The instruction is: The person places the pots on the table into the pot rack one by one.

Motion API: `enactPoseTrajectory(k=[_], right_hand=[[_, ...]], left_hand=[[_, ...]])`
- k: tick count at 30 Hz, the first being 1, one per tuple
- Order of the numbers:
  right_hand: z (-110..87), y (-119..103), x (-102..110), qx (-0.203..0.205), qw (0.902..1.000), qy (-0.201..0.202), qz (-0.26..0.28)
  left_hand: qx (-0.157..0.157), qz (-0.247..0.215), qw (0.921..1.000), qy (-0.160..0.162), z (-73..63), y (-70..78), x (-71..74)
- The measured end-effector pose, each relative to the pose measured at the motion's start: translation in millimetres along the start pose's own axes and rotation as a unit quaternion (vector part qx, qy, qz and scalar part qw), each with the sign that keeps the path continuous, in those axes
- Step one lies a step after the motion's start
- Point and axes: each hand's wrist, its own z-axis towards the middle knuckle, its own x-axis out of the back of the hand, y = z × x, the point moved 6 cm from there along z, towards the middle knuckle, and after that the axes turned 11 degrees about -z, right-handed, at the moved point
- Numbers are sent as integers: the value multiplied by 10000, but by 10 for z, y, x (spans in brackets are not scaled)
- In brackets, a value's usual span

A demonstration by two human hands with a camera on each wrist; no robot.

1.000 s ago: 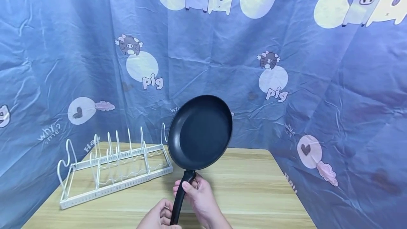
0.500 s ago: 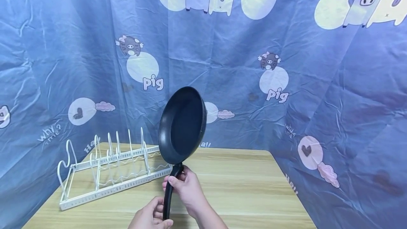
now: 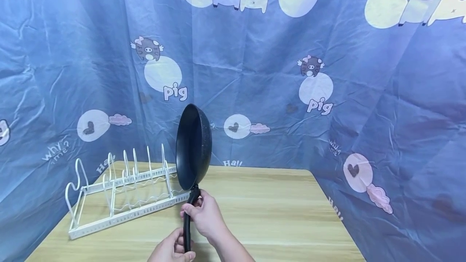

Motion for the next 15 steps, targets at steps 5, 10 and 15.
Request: enactPoseTrajectory(k=[5,10,15], right_hand=[[35,66,-59,-95,9996,-51,-259],[91,179,-119,-129,9990,-113,-403],[145,289,-179,-184,9991,-188,-324]], left_hand=[[194,110,9997,-129,-9,-53,5],[236,208,9993,-225,46,-218,18],[98,347,9987,-352,222,-737,110]])
